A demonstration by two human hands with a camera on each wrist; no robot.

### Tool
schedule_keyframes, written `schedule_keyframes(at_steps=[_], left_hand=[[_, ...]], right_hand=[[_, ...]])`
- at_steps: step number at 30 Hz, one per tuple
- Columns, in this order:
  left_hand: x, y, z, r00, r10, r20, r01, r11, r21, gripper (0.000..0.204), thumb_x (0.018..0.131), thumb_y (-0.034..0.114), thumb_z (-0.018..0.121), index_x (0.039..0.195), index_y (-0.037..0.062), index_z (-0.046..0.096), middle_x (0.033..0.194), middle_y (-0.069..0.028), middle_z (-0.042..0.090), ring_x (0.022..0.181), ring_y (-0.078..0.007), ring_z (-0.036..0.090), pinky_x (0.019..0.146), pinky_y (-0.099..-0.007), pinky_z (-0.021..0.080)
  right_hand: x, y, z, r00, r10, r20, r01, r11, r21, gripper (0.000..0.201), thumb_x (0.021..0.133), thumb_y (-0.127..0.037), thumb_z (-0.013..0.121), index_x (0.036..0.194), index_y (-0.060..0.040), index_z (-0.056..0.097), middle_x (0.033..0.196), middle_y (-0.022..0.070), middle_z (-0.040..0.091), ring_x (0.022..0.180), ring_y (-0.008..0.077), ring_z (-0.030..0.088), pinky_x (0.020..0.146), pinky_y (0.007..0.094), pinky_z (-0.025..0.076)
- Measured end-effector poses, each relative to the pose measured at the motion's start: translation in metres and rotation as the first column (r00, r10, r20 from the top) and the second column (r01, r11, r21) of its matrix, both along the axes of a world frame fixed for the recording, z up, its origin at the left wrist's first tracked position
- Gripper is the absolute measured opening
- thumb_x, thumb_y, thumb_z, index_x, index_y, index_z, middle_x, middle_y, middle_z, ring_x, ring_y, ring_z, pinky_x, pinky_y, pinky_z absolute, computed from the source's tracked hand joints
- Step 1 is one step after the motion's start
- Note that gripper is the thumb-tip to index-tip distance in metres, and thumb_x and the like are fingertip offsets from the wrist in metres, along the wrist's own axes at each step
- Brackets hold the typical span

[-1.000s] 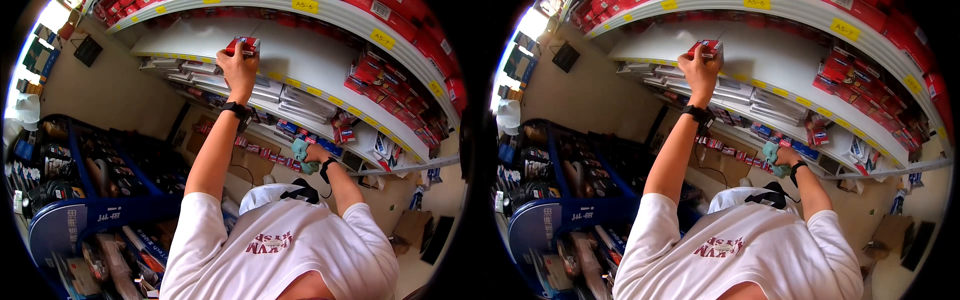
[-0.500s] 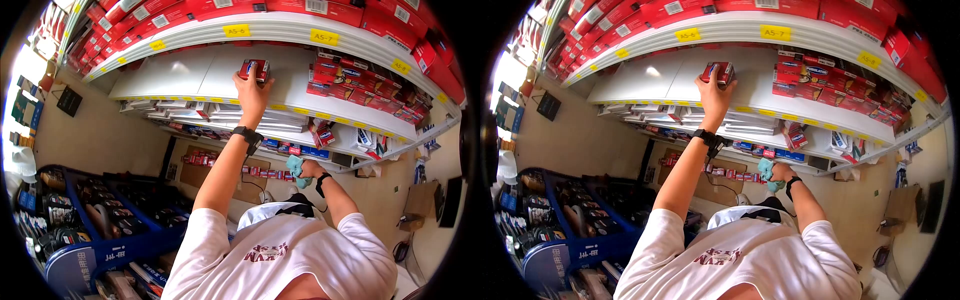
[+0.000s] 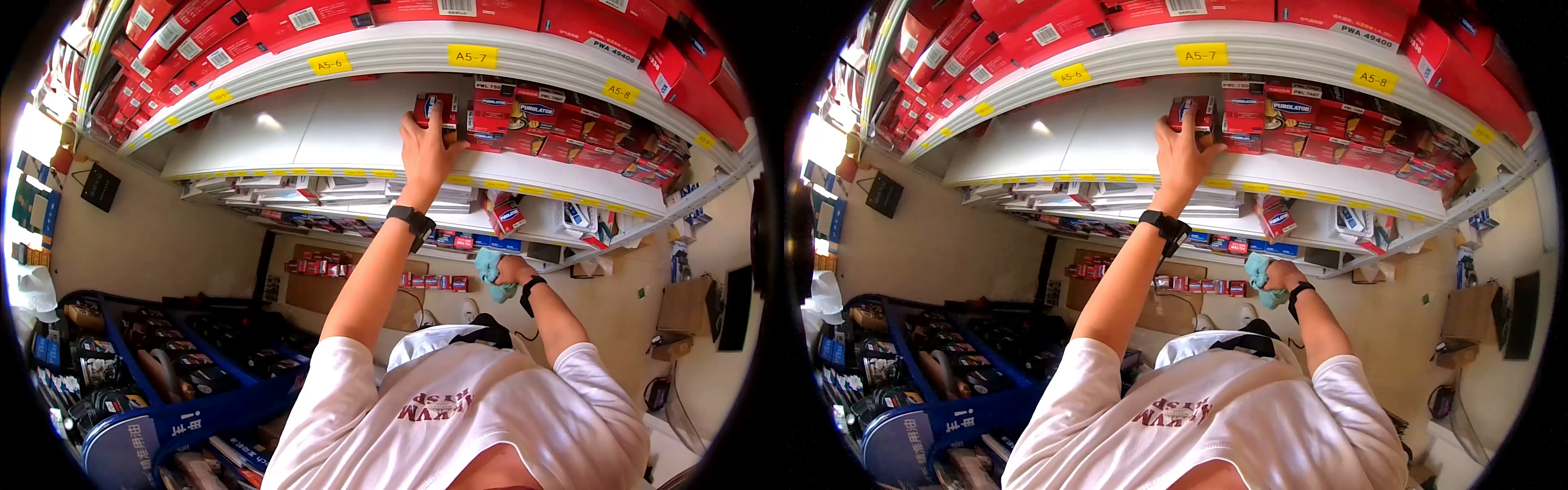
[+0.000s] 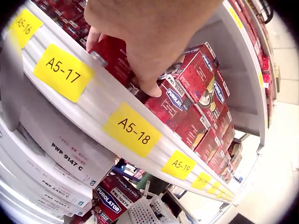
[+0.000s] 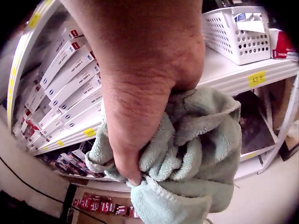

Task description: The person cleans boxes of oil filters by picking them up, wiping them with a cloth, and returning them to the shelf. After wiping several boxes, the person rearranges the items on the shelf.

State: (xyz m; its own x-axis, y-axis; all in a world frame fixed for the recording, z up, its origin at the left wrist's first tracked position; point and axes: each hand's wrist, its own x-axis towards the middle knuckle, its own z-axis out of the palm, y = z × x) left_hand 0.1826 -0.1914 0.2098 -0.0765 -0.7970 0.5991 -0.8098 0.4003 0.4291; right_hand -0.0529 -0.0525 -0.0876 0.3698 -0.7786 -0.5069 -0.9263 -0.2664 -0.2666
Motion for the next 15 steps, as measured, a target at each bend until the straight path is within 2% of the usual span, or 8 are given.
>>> schedule_keyframes(at_steps=[1, 3, 8, 11, 12, 14, 15], left_hand=[[-0.002, -0.001, 0.0, 1.0, 0.005, 0.016, -0.005, 1.0, -0.002, 0.091, 0.065, 0.033, 0.089, 0.142, 0.0165, 0.045, 0.125, -0.0265, 0.041, 0.11, -0.0454, 0.052, 0.082, -0.0481, 0.053], [-0.007, -0.003, -0.001, 0.999, 0.004, 0.032, -0.004, 1.0, -0.001, 0.092, 0.065, 0.033, 0.088, 0.143, 0.0168, 0.043, 0.125, -0.0265, 0.041, 0.11, -0.0454, 0.052, 0.082, -0.048, 0.053], [-0.011, -0.011, -0.01, 0.998, -0.04, 0.05, 0.038, 0.999, 0.029, 0.095, 0.067, 0.036, 0.087, 0.146, 0.0192, 0.036, 0.129, -0.0281, 0.039, 0.114, -0.0475, 0.05, 0.083, -0.0481, 0.054], [-0.011, -0.006, -0.004, 0.998, -0.051, 0.04, 0.053, 0.998, -0.035, 0.093, 0.065, 0.031, 0.088, 0.143, 0.0157, 0.039, 0.129, -0.0293, 0.039, 0.113, -0.0462, 0.048, 0.084, -0.0454, 0.053], [-0.01, -0.006, -0.004, 0.998, -0.047, 0.041, 0.049, 0.998, -0.03, 0.093, 0.065, 0.031, 0.088, 0.143, 0.0157, 0.039, 0.129, -0.0293, 0.039, 0.113, -0.0462, 0.048, 0.084, -0.0454, 0.053], [-0.008, -0.004, -0.007, 0.997, -0.072, -0.04, 0.072, 0.997, -0.011, 0.099, 0.068, 0.027, 0.088, 0.148, 0.0198, 0.03, 0.139, -0.0328, 0.035, 0.12, -0.0521, 0.047, 0.087, -0.0497, 0.053], [-0.005, -0.002, -0.011, 0.997, -0.07, -0.039, 0.07, 0.998, 0.0, 0.099, 0.068, 0.027, 0.088, 0.148, 0.0198, 0.03, 0.139, -0.0328, 0.035, 0.12, -0.0521, 0.047, 0.087, -0.0497, 0.053]], right_hand=[[-0.004, 0.001, 0.0, 1.0, -0.001, 0.0, 0.001, 1.0, 0.001, 0.051, 0.062, -0.046, 0.076, 0.094, -0.0059, 0.074, 0.098, 0.0209, 0.07, 0.09, 0.0363, 0.068, 0.083, 0.0431, 0.055], [-0.011, 0.007, 0.003, 0.998, 0.016, 0.062, -0.009, 0.995, -0.099, 0.052, 0.062, -0.048, 0.074, 0.089, -0.0033, 0.074, 0.095, 0.0216, 0.071, 0.087, 0.0358, 0.069, 0.081, 0.0433, 0.055], [-0.032, 0.012, 0.011, 0.997, -0.017, 0.081, 0.022, 0.998, -0.055, 0.052, 0.063, -0.048, 0.074, 0.09, -0.0033, 0.074, 0.096, 0.0208, 0.071, 0.088, 0.0358, 0.069, 0.082, 0.0433, 0.055], [-0.043, 0.013, 0.013, 0.996, -0.08, 0.027, 0.08, 0.997, 0.022, 0.064, 0.062, -0.045, 0.078, 0.111, -0.0043, 0.067, 0.105, 0.0204, 0.07, 0.094, 0.0349, 0.068, 0.085, 0.0415, 0.055], [-0.046, 0.012, 0.016, 0.997, -0.076, 0.028, 0.075, 0.997, 0.027, 0.064, 0.062, -0.045, 0.078, 0.111, -0.0043, 0.067, 0.105, 0.0204, 0.07, 0.094, 0.0349, 0.068, 0.085, 0.0415, 0.055], [-0.054, 0.012, 0.021, 0.996, -0.084, -0.013, 0.085, 0.994, 0.065, 0.063, 0.062, -0.044, 0.079, 0.11, -0.0048, 0.067, 0.106, 0.0197, 0.07, 0.094, 0.0352, 0.068, 0.085, 0.0418, 0.055], [-0.057, 0.013, 0.031, 0.993, -0.116, 0.028, 0.113, 0.99, 0.083, 0.061, 0.062, -0.042, 0.08, 0.109, -0.0052, 0.068, 0.104, 0.0196, 0.07, 0.094, 0.0352, 0.068, 0.086, 0.0422, 0.055]])
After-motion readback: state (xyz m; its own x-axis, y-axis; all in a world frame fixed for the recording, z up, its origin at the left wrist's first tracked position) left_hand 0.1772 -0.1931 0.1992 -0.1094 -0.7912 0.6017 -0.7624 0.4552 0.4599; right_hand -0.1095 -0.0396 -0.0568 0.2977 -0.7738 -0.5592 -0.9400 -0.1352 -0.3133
